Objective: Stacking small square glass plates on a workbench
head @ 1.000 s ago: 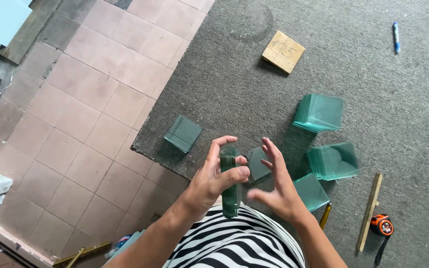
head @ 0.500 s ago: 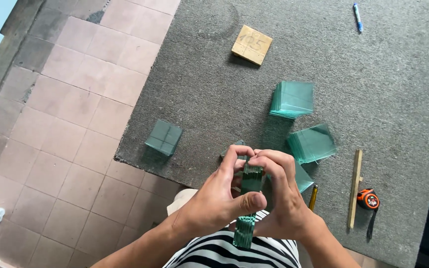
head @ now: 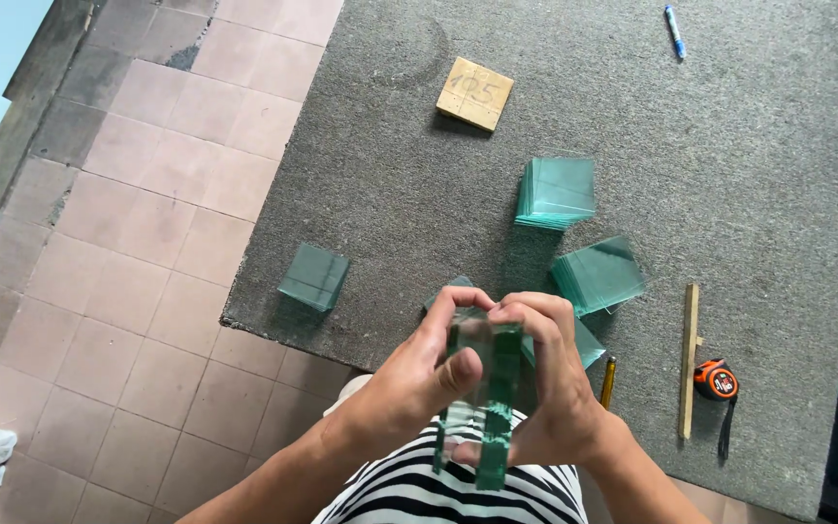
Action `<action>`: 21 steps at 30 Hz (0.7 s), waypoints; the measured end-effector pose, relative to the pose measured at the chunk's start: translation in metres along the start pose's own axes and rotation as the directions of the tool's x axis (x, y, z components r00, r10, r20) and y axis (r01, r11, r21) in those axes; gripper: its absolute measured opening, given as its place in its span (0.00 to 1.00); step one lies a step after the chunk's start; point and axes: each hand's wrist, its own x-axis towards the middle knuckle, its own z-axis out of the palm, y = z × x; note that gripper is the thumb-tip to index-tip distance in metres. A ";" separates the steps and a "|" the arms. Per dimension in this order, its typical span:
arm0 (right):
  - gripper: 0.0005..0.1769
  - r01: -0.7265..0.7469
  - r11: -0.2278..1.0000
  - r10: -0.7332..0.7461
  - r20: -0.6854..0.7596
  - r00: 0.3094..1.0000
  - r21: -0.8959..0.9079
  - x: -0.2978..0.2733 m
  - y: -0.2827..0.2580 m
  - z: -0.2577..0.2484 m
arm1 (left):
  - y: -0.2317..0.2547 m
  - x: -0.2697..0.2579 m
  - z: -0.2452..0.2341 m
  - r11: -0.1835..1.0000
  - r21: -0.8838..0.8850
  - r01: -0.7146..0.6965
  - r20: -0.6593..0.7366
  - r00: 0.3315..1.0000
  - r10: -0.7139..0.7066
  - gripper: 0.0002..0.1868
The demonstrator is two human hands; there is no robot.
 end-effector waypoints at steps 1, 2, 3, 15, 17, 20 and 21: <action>0.69 -0.017 0.999 0.018 -0.023 1.000 0.044 -0.001 0.000 -0.001 | 0.005 -0.001 -0.002 0.999 -0.043 0.015 -0.008 1.000 -0.016 0.57; 0.68 -0.035 0.996 0.039 -0.045 0.998 0.087 -0.002 -0.001 -0.002 | 0.009 -0.002 -0.003 0.996 -0.086 0.031 -0.014 0.999 -0.032 0.55; 0.68 -0.036 0.996 0.040 -0.048 0.998 0.084 -0.003 -0.001 -0.002 | 0.008 -0.003 -0.003 0.996 -0.084 0.031 -0.010 0.999 -0.032 0.55; 0.70 -0.024 0.997 0.024 0.001 1.000 0.080 -0.001 -0.006 -0.008 | 0.009 -0.007 0.004 0.994 -0.095 0.049 -0.003 0.999 -0.050 0.35; 0.71 -0.073 0.993 0.068 0.051 0.996 0.090 0.001 -0.006 -0.009 | 0.004 -0.006 0.004 0.986 -0.161 0.050 -0.032 0.998 -0.055 0.34; 0.71 -0.057 0.995 0.051 0.076 0.996 0.080 0.004 -0.004 -0.010 | 0.011 -0.004 0.008 0.931 -0.326 0.163 -0.057 0.980 -0.191 0.35; 0.71 -0.057 0.995 0.051 0.077 0.996 0.082 0.005 -0.005 -0.010 | 0.008 -0.003 0.007 0.931 -0.327 0.163 -0.058 0.980 -0.192 0.35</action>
